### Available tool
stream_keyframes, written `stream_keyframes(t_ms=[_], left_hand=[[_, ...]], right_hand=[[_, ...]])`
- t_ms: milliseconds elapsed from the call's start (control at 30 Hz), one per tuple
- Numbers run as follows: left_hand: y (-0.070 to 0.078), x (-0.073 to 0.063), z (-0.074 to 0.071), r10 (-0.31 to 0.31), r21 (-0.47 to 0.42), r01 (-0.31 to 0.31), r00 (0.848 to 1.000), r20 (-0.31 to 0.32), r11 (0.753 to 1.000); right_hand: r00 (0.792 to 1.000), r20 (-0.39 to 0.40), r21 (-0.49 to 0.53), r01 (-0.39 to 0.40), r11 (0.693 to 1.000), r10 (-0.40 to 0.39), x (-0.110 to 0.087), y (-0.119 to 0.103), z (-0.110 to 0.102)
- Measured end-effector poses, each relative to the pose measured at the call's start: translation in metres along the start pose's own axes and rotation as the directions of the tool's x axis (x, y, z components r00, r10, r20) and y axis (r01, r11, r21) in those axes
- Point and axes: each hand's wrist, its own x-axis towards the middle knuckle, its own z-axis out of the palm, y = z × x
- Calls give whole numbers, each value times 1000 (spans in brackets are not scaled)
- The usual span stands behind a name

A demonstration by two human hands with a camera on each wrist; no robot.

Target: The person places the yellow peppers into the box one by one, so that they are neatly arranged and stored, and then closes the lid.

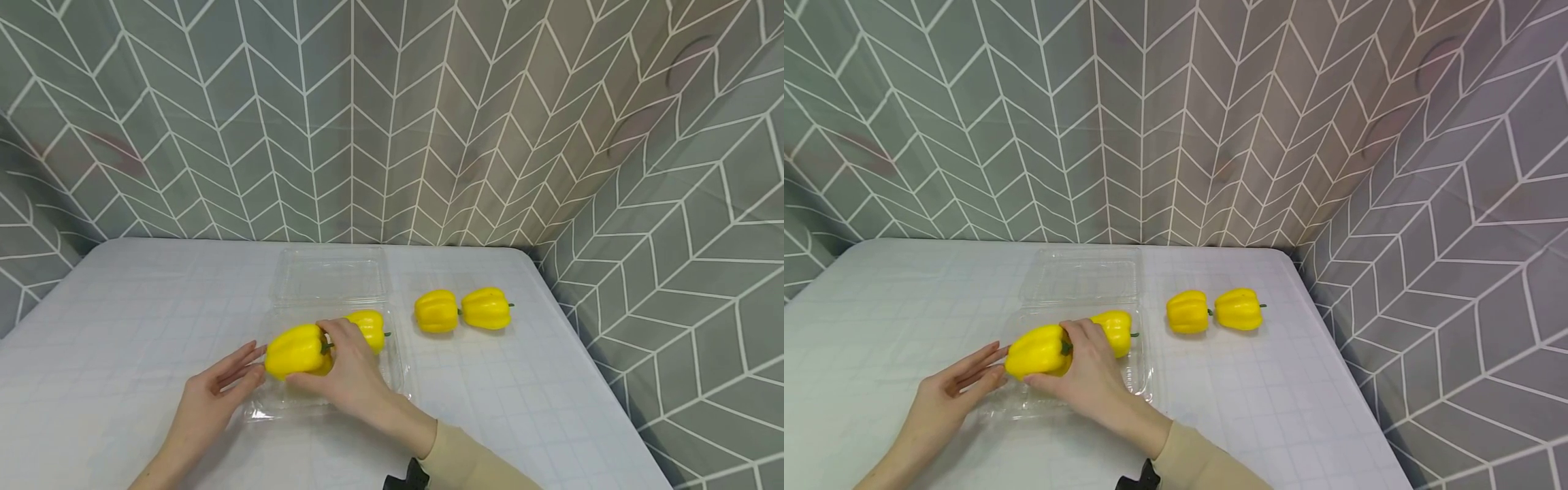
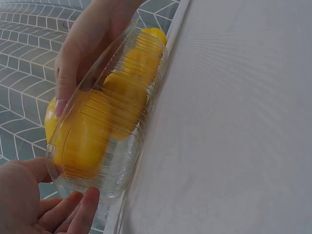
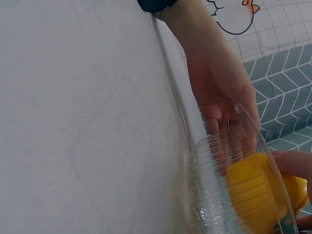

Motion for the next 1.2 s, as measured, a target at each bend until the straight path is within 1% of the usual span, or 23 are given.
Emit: stream_keyframes(t_ms=[267,533,700,933,1200], left_hand=[[0,0,1,-13,18,12,1000,9,1000],[0,0,1,-1,8,1,1000,8,1000],[0,1,1,-7,7,7,1000,13,1000],[3,0,1,-25,34,25,1000,12,999],[3,0,1,-17,27,17,1000,8,1000]], right_hand=[[999,22,-52,27,998,-26,0,-1,0],[999,31,-109,45,993,-42,0,-1,2],[997,51,-146,58,987,-51,0,0,4],[994,60,-209,102,973,-91,2,-1,5],[993,64,-233,109,966,-97,1,-1,6]])
